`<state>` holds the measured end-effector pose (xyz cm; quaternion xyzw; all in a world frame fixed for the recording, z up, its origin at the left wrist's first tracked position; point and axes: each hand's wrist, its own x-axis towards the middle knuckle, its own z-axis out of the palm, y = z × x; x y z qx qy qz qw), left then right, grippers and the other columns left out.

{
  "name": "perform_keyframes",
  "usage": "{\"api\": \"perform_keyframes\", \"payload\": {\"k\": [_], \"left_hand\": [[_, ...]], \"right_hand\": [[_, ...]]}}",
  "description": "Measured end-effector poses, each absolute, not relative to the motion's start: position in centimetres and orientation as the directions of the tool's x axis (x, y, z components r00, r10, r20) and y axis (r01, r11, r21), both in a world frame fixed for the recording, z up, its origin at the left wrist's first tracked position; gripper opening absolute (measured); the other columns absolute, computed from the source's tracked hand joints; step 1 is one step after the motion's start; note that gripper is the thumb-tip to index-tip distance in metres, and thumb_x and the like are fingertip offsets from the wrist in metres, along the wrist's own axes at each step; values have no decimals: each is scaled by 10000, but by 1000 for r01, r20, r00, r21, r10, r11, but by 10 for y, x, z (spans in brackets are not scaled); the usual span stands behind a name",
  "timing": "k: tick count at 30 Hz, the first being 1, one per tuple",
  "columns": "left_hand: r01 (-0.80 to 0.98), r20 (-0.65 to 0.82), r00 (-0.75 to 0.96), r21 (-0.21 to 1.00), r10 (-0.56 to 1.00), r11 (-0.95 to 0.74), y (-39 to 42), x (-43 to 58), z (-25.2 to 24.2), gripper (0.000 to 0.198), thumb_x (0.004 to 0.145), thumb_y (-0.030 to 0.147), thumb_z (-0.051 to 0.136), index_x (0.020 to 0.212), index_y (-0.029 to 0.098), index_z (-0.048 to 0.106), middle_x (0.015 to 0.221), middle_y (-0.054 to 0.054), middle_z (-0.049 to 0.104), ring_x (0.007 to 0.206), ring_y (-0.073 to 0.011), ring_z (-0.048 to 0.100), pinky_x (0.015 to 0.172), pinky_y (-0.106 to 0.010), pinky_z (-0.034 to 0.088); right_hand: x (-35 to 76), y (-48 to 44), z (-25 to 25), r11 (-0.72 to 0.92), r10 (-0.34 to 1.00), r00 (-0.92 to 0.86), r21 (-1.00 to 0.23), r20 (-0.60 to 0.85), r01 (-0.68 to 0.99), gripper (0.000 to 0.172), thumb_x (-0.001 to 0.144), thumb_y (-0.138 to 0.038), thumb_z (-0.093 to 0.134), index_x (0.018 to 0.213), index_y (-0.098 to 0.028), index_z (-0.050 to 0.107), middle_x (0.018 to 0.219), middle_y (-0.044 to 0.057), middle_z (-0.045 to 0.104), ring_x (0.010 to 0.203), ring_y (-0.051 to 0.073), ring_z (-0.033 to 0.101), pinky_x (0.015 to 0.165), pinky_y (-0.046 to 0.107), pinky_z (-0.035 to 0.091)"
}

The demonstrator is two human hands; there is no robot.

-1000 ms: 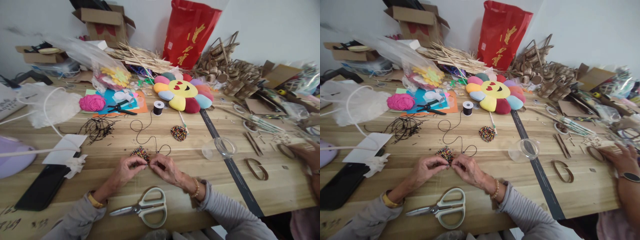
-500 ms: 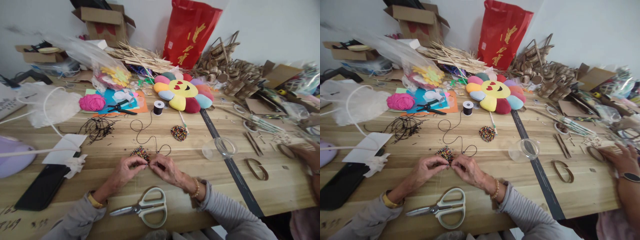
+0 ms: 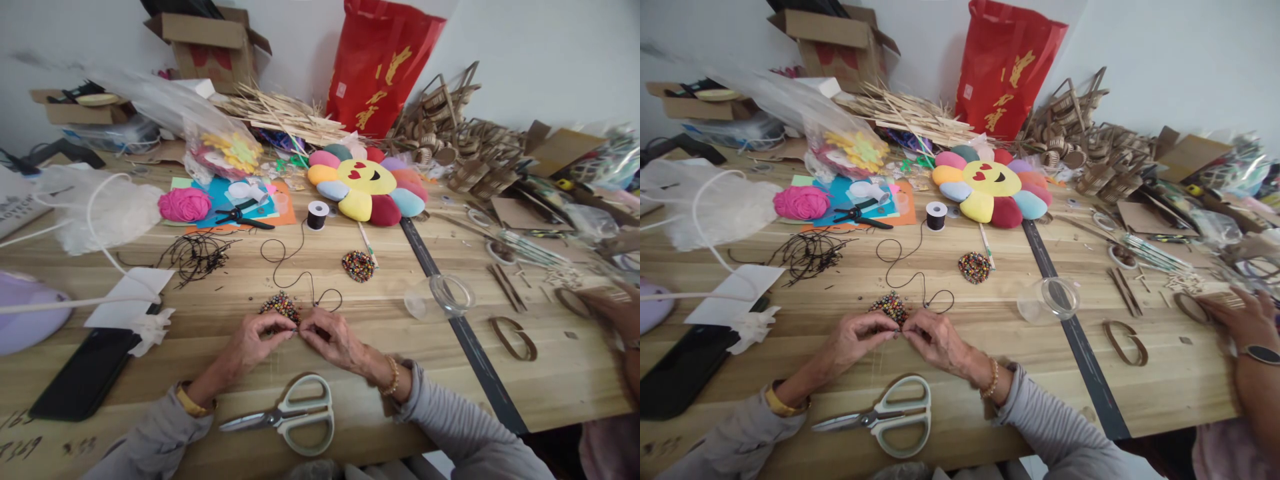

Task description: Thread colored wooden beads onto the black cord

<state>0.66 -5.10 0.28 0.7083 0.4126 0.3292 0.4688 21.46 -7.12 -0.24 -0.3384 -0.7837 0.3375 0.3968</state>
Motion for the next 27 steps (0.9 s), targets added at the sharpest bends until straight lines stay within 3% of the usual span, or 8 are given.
{"api": "perform_keyframes", "payload": {"k": [27], "left_hand": [[290,44,464,936,885,-198,-52,6,2,129,768,230,664,800,160,767,773,-55,783,684,-169,697,698,-251,554]], "right_hand": [[214,-71,-4,555,792,-450,-794,413,249,174,973,-254,504,854,-166,596,786,59,635,724,150,595,669,252,492]]}}
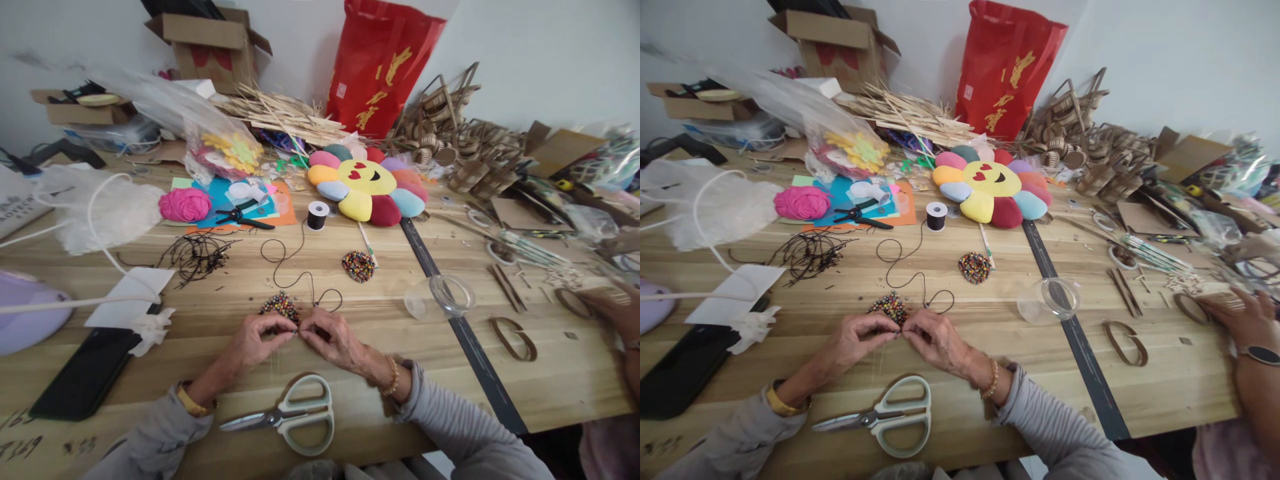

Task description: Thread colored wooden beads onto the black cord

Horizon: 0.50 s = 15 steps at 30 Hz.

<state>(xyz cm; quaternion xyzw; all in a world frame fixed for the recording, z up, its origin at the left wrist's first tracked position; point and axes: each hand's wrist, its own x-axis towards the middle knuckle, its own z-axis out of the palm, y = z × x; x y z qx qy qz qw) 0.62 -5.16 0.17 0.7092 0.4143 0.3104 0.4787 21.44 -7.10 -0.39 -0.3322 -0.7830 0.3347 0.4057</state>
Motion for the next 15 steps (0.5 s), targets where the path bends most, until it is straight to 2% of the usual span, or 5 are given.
{"api": "perform_keyframes", "payload": {"k": [15], "left_hand": [[287,28,437,943,899,-169,-52,7,0,105,759,246,690,766,167,758,738,-41,772,664,-170,681,679,-246,546]], "right_hand": [[214,-72,-4,538,808,-440,-794,392,281,181,971,-263,506,843,-169,593,778,52,631,707,145,586,652,247,484]]}}
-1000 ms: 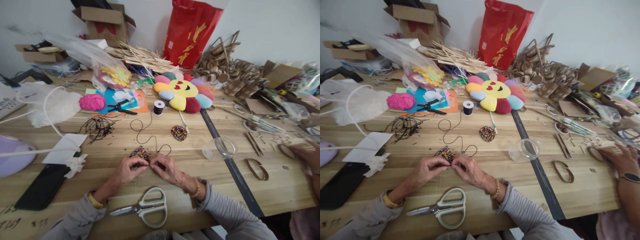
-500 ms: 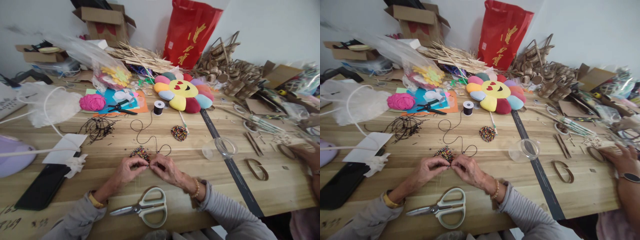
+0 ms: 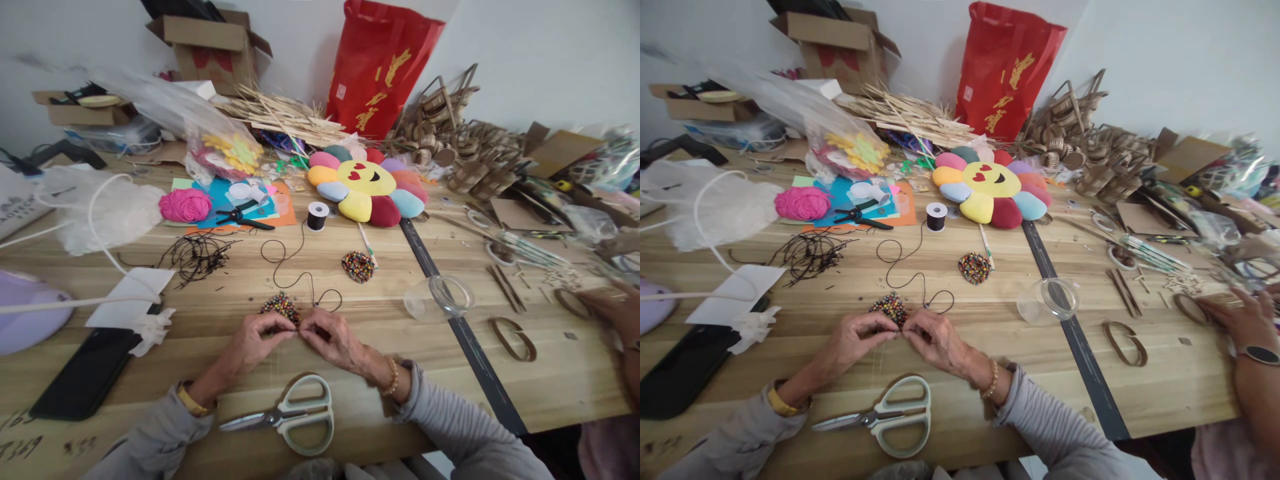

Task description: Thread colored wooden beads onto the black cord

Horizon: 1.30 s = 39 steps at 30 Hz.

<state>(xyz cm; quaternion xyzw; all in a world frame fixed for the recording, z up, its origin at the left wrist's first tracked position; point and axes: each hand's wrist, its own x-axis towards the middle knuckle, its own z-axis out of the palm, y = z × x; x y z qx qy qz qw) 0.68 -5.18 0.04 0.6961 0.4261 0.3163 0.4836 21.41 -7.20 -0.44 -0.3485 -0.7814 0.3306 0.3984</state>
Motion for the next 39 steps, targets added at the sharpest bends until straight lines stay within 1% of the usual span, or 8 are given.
{"api": "perform_keyframes", "payload": {"k": [3,12,16,30,36,39], "left_hand": [[293,40,436,938,899,-184,-52,7,-1,99,756,240,688,762,168,756,733,-39,771,661,-168,678,672,-242,542],[310,63,449,924,891,-222,-51,6,-3,73,769,211,676,761,175,739,728,-22,758,676,-166,681,727,-254,542],[318,65,450,920,891,-227,-51,6,-1,70,754,182,671,761,169,740,732,-25,758,678,-162,679,715,-245,535],[317,68,459,919,886,-234,-54,7,1,75,757,190,672,745,164,741,727,-32,760,670,-167,678,708,-252,530],[269,122,487,921,865,-281,-53,9,2,75,765,192,677,737,162,739,736,-52,760,685,-177,687,702,-265,530],[249,137,486,925,863,-286,-53,9,2,74,761,190,677,727,160,736,727,-57,757,678,-176,687,688,-262,527]], "right_hand": [[214,-72,-4,546,800,-451,-794,397,269,174,970,-255,510,844,-168,593,781,51,632,711,143,586,659,246,488],[214,-72,-1,579,763,-489,-783,423,225,168,984,-249,492,877,-169,594,805,61,641,742,145,592,681,251,491],[214,-72,-1,585,755,-489,-785,436,203,138,975,-218,501,890,-164,595,821,67,645,758,148,594,697,254,491],[215,-72,-6,589,762,-479,-773,435,235,114,965,-199,522,892,-163,603,811,51,638,748,140,593,687,236,485],[215,-72,-8,591,759,-489,-771,430,238,115,967,-209,522,910,-162,609,824,61,649,757,142,598,694,244,490],[214,-72,-8,588,763,-481,-772,432,241,136,967,-235,526,894,-161,613,791,50,641,715,133,591,656,231,482]]}}
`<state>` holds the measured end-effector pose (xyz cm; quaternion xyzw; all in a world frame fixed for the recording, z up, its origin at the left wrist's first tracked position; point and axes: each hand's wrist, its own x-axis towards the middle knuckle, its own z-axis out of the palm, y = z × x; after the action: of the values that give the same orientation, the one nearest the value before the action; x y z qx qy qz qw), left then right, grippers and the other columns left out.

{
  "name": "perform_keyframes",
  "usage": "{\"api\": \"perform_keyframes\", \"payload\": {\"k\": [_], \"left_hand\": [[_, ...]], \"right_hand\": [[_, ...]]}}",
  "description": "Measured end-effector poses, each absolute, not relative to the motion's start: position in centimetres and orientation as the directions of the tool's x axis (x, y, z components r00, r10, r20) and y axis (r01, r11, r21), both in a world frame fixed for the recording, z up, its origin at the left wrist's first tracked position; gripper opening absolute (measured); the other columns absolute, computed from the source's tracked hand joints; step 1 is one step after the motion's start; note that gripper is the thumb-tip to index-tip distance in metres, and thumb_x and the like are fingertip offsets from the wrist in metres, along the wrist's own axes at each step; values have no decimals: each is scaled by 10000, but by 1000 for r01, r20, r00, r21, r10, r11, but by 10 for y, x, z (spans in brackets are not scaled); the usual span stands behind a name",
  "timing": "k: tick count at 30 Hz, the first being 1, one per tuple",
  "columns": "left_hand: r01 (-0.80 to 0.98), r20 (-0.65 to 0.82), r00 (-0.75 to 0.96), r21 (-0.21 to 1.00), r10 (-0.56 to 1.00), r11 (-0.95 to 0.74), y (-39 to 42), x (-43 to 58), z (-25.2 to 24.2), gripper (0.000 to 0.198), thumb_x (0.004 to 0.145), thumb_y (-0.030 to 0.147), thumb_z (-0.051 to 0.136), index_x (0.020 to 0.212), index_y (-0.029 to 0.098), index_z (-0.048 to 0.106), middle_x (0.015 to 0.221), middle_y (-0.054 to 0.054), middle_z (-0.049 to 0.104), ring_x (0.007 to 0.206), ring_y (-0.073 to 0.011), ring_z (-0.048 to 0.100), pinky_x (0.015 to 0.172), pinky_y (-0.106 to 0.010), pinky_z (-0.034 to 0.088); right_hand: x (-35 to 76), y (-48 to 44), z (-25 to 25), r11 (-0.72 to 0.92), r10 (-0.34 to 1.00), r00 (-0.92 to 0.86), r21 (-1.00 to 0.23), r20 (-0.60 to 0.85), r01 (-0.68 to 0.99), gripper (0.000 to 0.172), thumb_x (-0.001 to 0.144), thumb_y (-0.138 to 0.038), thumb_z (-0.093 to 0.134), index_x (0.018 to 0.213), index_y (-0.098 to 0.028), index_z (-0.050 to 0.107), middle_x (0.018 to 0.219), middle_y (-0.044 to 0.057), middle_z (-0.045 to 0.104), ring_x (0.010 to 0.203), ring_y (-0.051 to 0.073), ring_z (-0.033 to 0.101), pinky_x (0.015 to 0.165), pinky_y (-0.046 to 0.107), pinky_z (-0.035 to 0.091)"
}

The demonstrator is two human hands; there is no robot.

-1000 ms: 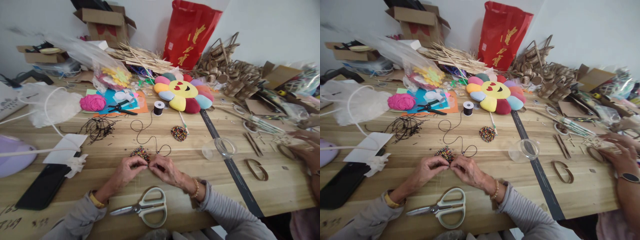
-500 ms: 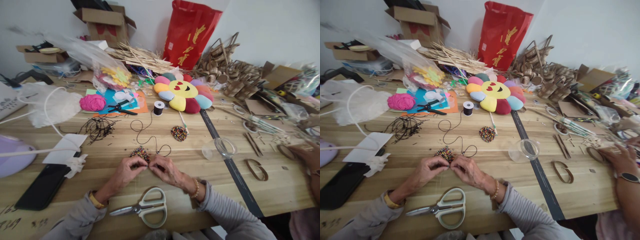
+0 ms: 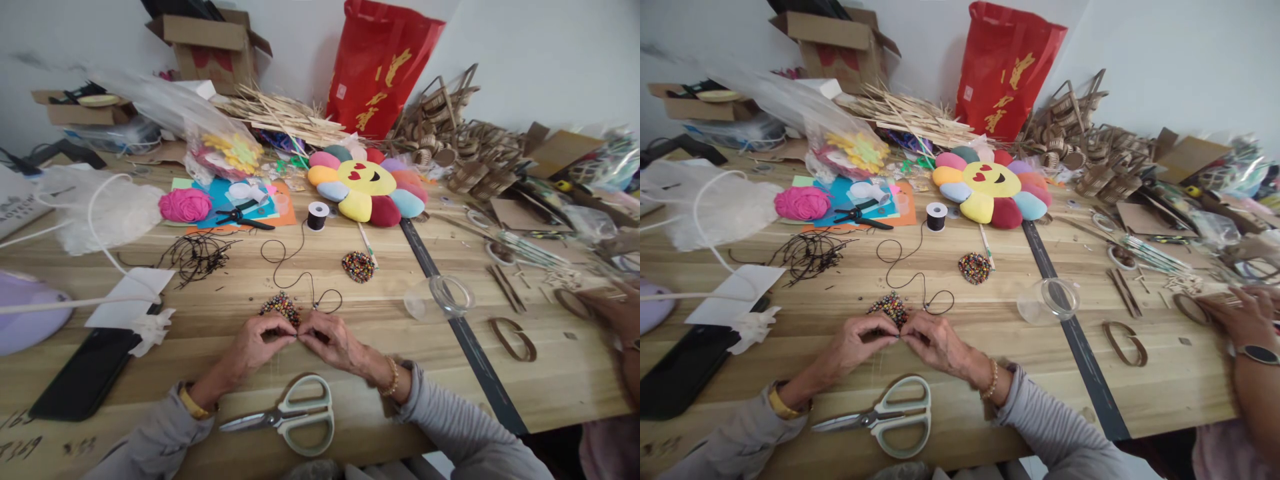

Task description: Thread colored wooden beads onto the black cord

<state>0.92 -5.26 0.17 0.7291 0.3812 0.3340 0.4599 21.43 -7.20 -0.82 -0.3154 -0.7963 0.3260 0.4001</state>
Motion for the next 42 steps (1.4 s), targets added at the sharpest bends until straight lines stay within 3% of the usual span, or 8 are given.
{"api": "perform_keyframes", "payload": {"k": [5,10,20,26,32,37,39,42], "left_hand": [[283,90,460,928,883,-242,-54,8,1,51,736,199,705,710,160,727,702,-45,750,658,-172,677,665,-253,515],[282,66,461,935,885,-216,-54,7,0,75,746,211,708,694,158,717,700,-42,748,657,-172,676,665,-254,514],[254,173,506,906,845,-337,-54,10,1,144,819,243,664,704,163,701,705,-44,720,661,-166,642,699,-268,509],[254,139,498,920,856,-298,-53,7,6,146,827,248,633,716,158,666,699,-31,688,658,-158,612,679,-257,483],[264,80,468,938,880,-226,-51,6,8,170,819,278,614,704,157,649,682,-26,666,662,-161,601,661,-255,467],[258,108,469,933,876,-253,-51,11,10,154,799,267,628,688,163,647,682,-26,676,656,-160,601,670,-255,470],[265,107,473,929,874,-258,-51,13,13,149,804,269,630,700,164,654,697,-30,684,671,-165,612,683,-259,473],[269,97,479,930,872,-251,-50,13,16,157,808,285,638,706,168,660,700,-26,688,670,-164,609,691,-259,476]], "right_hand": [[214,-74,-8,569,783,-466,-777,412,269,164,957,-290,553,888,-157,619,710,17,606,615,109,545,568,202,441],[213,-73,-7,572,780,-467,-776,416,266,168,963,-285,542,881,-158,615,725,21,616,622,109,551,577,202,442],[214,-73,-8,588,759,-507,-765,408,265,117,958,-260,549,897,-169,588,761,24,582,679,124,541,616,224,453],[216,-72,-2,667,716,-542,-661,441,343,30,921,-160,536,901,-175,552,796,38,593,701,136,547,618,226,445],[229,-68,7,674,727,-595,-517,342,528,54,859,-139,574,898,-176,571,881,59,601,742,158,572,584,228,443],[232,-66,13,625,743,-593,-636,310,452,245,871,-266,674,1079,-176,581,1091,106,605,949,196,606,767,289,522],[228,-65,14,621,730,-601,-684,326,382,163,911,-260,633,1046,-174,599,1061,102,617,958,190,606,797,292,521],[222,-63,14,591,737,-585,-743,338,314,100,961,-235,553,931,-166,618,912,75,632,826,162,602,723,266,505]]}}
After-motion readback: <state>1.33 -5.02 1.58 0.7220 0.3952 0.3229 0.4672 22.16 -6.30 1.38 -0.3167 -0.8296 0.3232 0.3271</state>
